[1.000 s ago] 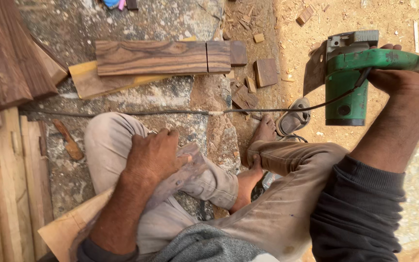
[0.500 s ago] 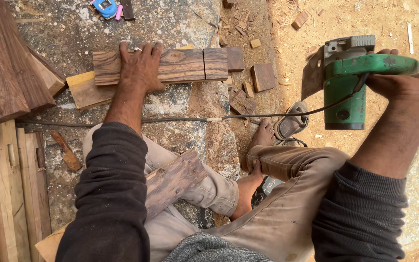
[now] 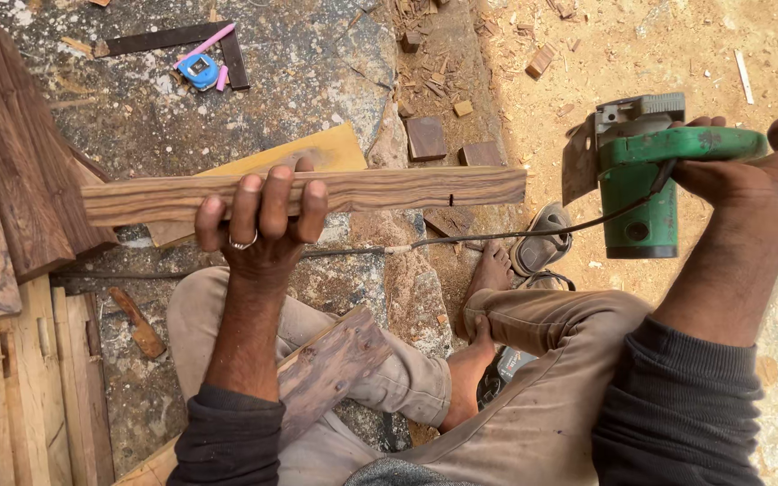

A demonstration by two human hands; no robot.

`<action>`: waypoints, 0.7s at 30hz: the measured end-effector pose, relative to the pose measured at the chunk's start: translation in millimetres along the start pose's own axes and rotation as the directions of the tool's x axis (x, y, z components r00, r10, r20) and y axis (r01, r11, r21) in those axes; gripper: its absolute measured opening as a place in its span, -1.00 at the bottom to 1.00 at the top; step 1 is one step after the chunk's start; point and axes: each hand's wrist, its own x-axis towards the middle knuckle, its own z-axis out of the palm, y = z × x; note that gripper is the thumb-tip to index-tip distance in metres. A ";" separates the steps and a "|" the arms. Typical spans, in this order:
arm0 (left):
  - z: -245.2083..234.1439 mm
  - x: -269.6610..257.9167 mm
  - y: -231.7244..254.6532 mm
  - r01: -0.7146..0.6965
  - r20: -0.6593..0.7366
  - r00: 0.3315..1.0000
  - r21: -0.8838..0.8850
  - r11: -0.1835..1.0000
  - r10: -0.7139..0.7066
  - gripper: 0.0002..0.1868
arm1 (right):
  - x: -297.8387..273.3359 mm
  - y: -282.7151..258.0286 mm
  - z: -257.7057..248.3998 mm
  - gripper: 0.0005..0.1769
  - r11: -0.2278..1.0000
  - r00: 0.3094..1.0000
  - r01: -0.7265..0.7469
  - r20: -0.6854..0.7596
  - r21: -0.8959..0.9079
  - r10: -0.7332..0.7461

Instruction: The person sits on the ground and uses a handheld circular saw to cut a wooden plank into smaller pieces. They hold the wood with one hand and operate the saw with the other, making several cuts along the plank.

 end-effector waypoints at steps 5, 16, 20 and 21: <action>-18.3 10.5 1.1 0.037 -0.078 0.996 -0.004 0.999 -0.037 -0.19 | 11.9 -9.0 -12.7 -0.36 1.000 1.000 0.017 0.008 0.021 -0.017; -13.2 -0.7 3.1 0.037 -0.028 0.999 -0.066 0.997 -0.039 -0.16 | 23.4 -19.7 -20.9 -0.42 0.999 0.998 0.053 0.043 -0.005 -0.053; -10.3 -5.3 5.3 0.057 0.041 0.998 -0.114 0.992 -0.053 -0.17 | 19.0 -17.8 -18.4 -0.42 0.998 0.998 0.055 0.038 -0.031 -0.054; -8.8 -5.1 5.7 0.069 0.075 0.995 -0.127 0.989 -0.060 -0.16 | 17.9 -17.1 -17.2 -0.41 0.998 0.998 0.051 0.040 -0.028 -0.050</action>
